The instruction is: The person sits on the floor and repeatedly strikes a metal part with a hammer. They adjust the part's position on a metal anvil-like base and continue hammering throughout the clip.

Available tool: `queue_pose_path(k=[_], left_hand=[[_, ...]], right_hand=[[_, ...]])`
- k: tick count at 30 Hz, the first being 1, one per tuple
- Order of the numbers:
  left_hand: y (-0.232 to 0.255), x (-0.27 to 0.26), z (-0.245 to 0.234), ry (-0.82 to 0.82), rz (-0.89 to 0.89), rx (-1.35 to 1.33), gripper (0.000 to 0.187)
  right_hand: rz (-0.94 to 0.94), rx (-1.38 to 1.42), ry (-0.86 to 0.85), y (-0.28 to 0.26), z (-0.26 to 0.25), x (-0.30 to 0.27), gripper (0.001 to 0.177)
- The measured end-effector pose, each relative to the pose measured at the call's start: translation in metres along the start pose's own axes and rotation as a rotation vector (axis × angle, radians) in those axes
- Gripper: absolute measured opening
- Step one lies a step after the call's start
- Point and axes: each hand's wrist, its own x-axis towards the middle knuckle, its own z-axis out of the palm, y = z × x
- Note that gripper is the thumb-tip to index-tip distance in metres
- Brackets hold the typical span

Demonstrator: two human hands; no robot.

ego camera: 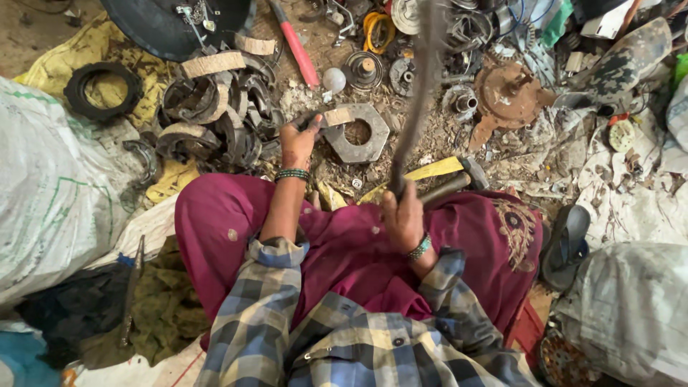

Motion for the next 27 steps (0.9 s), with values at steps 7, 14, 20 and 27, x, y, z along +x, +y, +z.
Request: queue_pose_path(k=[7, 14, 20, 27], left_hand=[[0.01, -0.007, 0.005, -0.005, 0.059, 0.089, 0.024], [-0.007, 0.005, 0.002, -0.013, 0.023, -0.028, 0.025], [-0.014, 0.01, 0.001, -0.023, 0.056, -0.091, 0.023], [0.0, 0.003, -0.002, 0.033, 0.059, 0.008, 0.019]], right_hand=[[0.011, -0.359, -0.172, 0.065, 0.041, 0.016, 0.038], [0.001, -0.145, -0.048, 0.015, 0.013, 0.012, 0.032], [-0.03, -0.109, 0.048, 0.029, 0.018, 0.022, 0.031], [0.002, -0.398, -0.089, 0.064, 0.032, 0.016, 0.031]])
